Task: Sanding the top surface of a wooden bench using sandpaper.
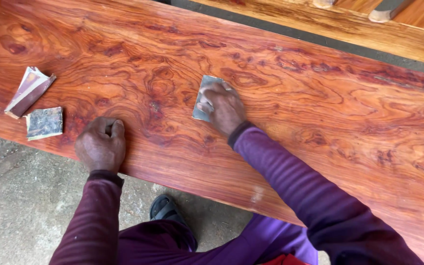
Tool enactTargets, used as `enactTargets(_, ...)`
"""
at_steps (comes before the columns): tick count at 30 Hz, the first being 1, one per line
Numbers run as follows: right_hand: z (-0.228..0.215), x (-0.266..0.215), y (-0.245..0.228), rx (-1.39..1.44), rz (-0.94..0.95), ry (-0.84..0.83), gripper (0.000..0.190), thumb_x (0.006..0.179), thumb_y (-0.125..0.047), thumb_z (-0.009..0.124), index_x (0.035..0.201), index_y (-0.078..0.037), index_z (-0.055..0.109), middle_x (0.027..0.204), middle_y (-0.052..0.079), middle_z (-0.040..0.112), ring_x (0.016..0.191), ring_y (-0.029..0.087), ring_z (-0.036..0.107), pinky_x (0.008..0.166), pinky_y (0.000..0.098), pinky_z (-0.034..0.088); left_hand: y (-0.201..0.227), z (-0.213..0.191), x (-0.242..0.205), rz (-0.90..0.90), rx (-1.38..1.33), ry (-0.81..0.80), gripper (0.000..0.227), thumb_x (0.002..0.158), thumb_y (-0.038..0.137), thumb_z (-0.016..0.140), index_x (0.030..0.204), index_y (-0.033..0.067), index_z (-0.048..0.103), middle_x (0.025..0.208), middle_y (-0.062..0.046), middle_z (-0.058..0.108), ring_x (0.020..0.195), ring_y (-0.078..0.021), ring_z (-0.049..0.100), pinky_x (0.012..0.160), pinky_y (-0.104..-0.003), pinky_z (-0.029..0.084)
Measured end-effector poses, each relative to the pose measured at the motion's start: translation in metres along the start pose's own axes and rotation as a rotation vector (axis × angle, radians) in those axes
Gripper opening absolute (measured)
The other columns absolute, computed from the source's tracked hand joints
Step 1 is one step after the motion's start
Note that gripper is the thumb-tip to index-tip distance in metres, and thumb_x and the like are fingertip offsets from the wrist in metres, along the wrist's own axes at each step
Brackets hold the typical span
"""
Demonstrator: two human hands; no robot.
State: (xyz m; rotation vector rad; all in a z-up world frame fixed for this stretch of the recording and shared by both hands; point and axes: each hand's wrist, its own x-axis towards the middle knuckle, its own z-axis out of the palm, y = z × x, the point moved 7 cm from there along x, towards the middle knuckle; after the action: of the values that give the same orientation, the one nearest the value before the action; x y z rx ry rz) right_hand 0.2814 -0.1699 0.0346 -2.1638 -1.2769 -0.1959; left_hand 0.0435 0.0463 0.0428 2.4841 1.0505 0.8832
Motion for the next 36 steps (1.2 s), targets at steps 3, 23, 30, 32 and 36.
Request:
enactTargets(3,-0.038,-0.041,0.026,-0.007,-0.013,0.003,0.024,0.086,-0.021,0.079,0.103,-0.006,0.072,0.114,0.011,0.070,0.111,0.035,0.064,0.098,0.0491,0.048,0.007,0.001,-0.001,0.052,0.012,0.054,0.013,0.091,0.021,0.082,0.087,0.0108,0.075,0.086,-0.011,0.072,0.075,-0.0308,0.070,0.069,-0.043,0.055)
enactTargets(23,-0.039,-0.039,0.013,-0.004,-0.132,-0.077,0.012,0.088,-0.014,0.078,0.097,-0.011,0.072,0.116,0.004,0.071,0.112,0.030,0.064,0.101,0.0461,0.047,0.020,-0.006,0.001,-0.097,-0.030,-0.044,0.011,0.087,0.023,0.081,0.085,0.0131,0.076,0.081,-0.008,0.072,0.073,-0.0298,0.070,0.067,-0.045,0.054)
enactTargets(30,-0.084,-0.090,0.030,-0.002,-0.057,-0.062,0.021,0.090,-0.023,0.077,0.102,-0.008,0.070,0.116,0.007,0.071,0.109,0.031,0.066,0.100,0.0478,0.049,0.019,-0.010,-0.006,-0.033,-0.053,-0.026,0.009,0.088,0.020,0.079,0.087,0.0121,0.075,0.082,-0.010,0.071,0.074,-0.0305,0.070,0.069,-0.045,0.055)
enactTargets(32,-0.125,-0.121,0.044,-0.065,0.015,-0.082,0.023,0.088,-0.023,0.077,0.103,-0.007,0.071,0.117,0.008,0.071,0.108,0.032,0.065,0.098,0.0467,0.050,0.019,-0.009,-0.008,-0.017,-0.063,-0.035,0.010,0.090,0.020,0.079,0.088,0.0116,0.075,0.084,-0.010,0.071,0.075,-0.0309,0.070,0.070,-0.045,0.055)
enactTargets(36,-0.166,-0.178,0.079,-0.194,0.116,-0.103,0.026,0.086,-0.026,0.078,0.104,-0.008,0.071,0.112,0.008,0.071,0.106,0.029,0.068,0.100,0.0453,0.051,0.020,-0.010,-0.003,-0.035,-0.080,-0.007,0.008,0.089,0.020,0.079,0.088,0.0132,0.075,0.088,-0.010,0.073,0.078,-0.0308,0.071,0.071,-0.044,0.055)
